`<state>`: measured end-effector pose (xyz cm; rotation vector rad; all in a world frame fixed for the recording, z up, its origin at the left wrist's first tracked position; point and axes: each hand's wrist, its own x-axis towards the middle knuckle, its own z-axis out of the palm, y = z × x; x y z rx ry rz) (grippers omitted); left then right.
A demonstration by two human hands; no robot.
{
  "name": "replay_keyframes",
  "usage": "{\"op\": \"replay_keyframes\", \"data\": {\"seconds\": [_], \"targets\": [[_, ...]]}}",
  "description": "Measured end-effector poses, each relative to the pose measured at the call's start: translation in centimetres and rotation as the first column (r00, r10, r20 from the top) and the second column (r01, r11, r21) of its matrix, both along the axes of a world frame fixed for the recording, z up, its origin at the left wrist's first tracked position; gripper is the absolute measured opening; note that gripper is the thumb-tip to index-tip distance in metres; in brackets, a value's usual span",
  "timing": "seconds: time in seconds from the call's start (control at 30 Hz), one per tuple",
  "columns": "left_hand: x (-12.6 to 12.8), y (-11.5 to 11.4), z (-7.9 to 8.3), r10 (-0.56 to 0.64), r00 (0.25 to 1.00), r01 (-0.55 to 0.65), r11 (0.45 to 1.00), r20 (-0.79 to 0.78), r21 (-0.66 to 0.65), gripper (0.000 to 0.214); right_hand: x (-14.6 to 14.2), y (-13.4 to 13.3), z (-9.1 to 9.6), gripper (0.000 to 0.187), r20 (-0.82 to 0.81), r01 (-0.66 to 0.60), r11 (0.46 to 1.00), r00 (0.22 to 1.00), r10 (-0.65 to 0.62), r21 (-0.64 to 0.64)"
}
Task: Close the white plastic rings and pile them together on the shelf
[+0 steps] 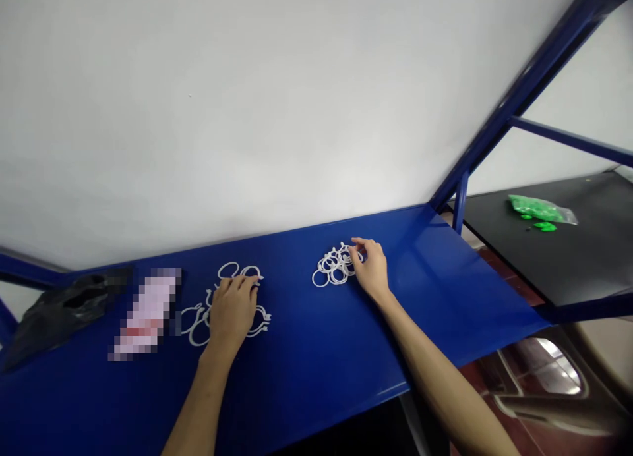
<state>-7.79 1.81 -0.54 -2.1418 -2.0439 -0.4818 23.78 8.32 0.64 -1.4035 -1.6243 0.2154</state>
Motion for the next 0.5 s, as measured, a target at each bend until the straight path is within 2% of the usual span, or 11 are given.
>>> {"op": "replay_keyframes", "data": {"seconds": [0.17,0.33,0.4,0.5], "targets": [[0.5,-0.2,0.5,0.038,0.998,-0.039,0.999,0.052,0.029,0.026,0.1,0.2,-0.8,0.025,0.054,0.036,0.998,0.998,-0.034,-0.044],[1.2,-0.5,1.8,0.016,0.949,-0.049,0.994,0.315,0.098,0.021,0.4,-0.8,-0.1,0.026,0.026,0.039,0.999,0.999,-0.039,0.008],[1.6,-0.7,2.5,0.049,0.873,-0.076,0.996,0.486,0.036,0.02,0.1,-1.5,0.3,0.025,0.016,0.016,0.999,1.0,-0.017,0.049],[2.6,-1.0,3.2,0.1,0.666,-0.008,0.992,0.74,-0.127,0.023,-1.2,-3.0,0.8,0.024,0.039,-0.092,0.989,0.995,0.088,0.116]]}}
